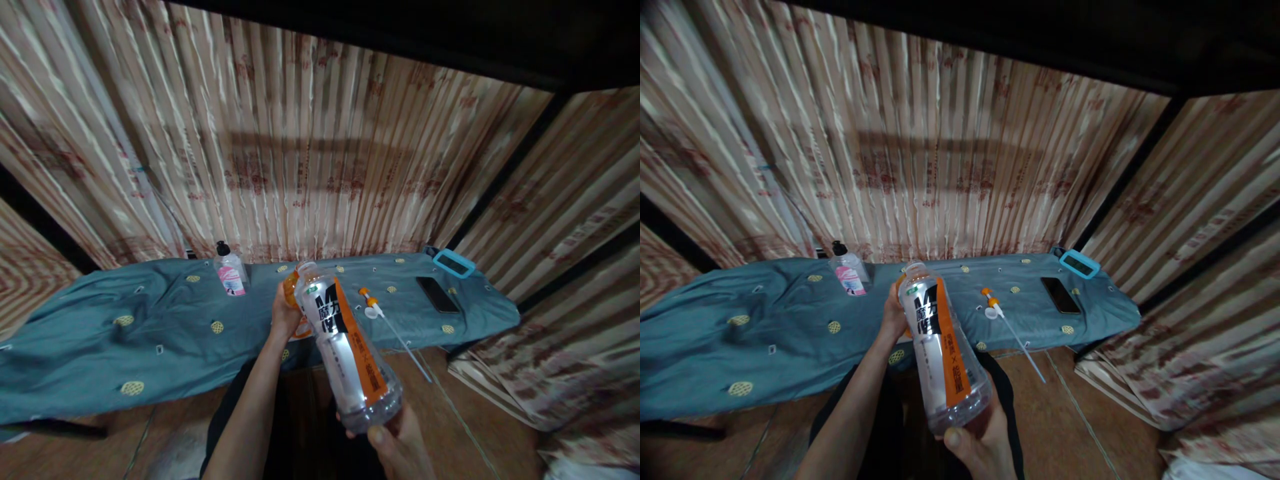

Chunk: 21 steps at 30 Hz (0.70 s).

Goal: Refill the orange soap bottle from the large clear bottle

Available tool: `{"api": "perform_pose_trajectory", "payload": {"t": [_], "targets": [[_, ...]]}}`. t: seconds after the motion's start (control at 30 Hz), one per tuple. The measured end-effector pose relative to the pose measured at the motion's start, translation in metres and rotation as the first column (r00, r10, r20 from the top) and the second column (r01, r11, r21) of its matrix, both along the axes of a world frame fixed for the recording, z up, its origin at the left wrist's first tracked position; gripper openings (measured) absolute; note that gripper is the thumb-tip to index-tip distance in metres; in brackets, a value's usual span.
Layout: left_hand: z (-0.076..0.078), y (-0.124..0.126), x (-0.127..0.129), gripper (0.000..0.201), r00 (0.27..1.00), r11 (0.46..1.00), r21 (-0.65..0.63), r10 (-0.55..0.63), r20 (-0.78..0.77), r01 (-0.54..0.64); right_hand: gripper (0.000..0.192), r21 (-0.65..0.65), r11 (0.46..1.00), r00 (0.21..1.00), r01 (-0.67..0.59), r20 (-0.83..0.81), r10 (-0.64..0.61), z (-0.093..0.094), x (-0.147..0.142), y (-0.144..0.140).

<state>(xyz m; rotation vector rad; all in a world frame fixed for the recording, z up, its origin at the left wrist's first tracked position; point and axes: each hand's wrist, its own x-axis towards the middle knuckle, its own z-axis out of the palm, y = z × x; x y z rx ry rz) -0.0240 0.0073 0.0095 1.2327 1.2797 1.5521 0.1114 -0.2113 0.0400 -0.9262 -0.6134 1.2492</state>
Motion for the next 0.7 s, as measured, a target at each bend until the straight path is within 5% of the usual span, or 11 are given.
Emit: {"api": "perform_pose_trajectory", "payload": {"t": [0.23, 0.7], "targets": [[0.014, -0.006, 0.003, 0.041, 1.000, 1.000, -0.018, 0.013, -0.009, -0.013, 0.058, 0.011, 1.000, 0.999, -0.010, 0.037, 0.009, 0.000, 0.000, 0.000], [0.007, -0.003, 0.000, 0.040, 0.998, 0.999, -0.037, 0.007, -0.061, -0.009, 0.056, 0.029, 0.999, 0.993, -0.030, 0.118, 0.026, 0.001, 0.001, -0.001]]}}
